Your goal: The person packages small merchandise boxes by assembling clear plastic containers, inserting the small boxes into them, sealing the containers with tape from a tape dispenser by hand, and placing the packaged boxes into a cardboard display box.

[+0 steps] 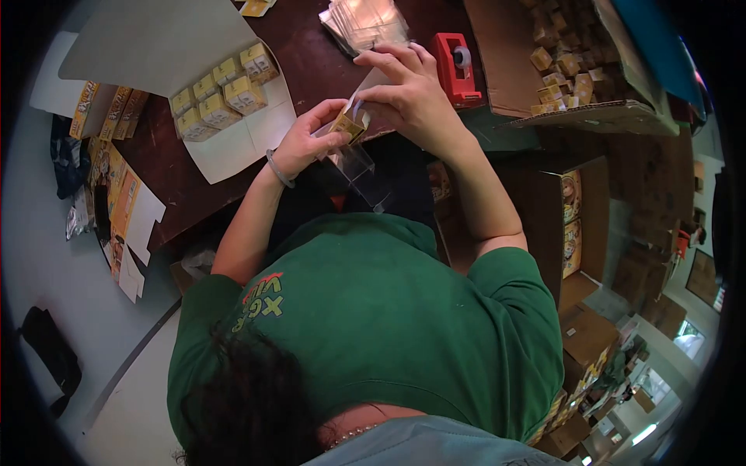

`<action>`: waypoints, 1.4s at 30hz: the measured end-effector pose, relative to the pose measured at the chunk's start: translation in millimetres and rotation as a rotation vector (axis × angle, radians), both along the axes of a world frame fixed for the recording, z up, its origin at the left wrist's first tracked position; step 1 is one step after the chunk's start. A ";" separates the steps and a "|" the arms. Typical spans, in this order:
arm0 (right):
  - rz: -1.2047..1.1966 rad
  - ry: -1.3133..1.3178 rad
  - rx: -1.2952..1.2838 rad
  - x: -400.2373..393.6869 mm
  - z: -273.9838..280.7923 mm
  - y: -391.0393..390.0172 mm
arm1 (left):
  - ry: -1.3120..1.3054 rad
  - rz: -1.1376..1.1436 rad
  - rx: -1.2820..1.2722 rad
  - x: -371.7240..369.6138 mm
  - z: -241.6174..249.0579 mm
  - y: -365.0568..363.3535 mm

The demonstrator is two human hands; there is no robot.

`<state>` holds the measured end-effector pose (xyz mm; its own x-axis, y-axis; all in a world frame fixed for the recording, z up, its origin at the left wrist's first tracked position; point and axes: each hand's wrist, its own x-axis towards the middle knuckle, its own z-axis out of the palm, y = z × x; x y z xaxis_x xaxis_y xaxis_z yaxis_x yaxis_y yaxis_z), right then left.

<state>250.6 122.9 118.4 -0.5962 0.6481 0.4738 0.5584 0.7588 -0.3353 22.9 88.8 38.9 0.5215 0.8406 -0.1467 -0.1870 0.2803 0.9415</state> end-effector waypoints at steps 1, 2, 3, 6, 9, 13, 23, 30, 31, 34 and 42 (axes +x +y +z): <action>-0.038 -0.049 0.028 0.1 0.4 -1.0 | 0.028 -0.011 -0.006 -1.3 -2.3 0.9; -0.078 -0.099 0.057 0.6 1.0 -2.5 | 0.022 -0.007 -0.026 -1.2 -3.8 1.3; -0.116 -0.149 0.084 1.0 1.1 -3.2 | 0.015 -0.003 -0.047 -0.3 -4.1 0.1; -0.075 -0.298 0.186 -7.2 -3.1 -3.5 | 0.029 -0.004 -0.129 1.2 -6.6 -2.8; 0.021 -0.336 0.020 -6.3 0.5 -4.0 | 0.022 -0.010 -0.129 2.3 -9.2 -4.7; 0.043 0.152 -0.140 12.7 -9.9 8.6 | -0.024 0.052 -0.012 2.8 -0.5 -4.8; -0.069 0.524 -0.489 -19.4 -55.2 -14.2 | -0.096 0.064 -0.185 16.4 -11.7 -11.2; 0.161 0.478 -0.548 -12.4 -53.0 -20.1 | -0.044 0.015 -0.291 11.6 -4.0 -15.4; 0.154 0.465 -0.548 -13.4 -53.4 -21.7 | -0.039 -0.003 -0.285 9.0 -4.1 -16.3; 0.142 0.495 -0.646 -14.8 -52.7 -22.5 | -0.091 -0.057 -0.326 4.0 -12.9 -16.2; 0.087 0.562 -0.782 -18.6 -58.7 -30.0 | -0.137 -0.064 -0.251 -5.5 -21.3 -32.5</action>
<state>232.0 93.0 59.7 -0.4748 0.8657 0.1584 0.1144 0.2391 -0.9642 17.3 56.3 17.6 0.6016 0.7516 -0.2705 -0.2818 0.5166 0.8085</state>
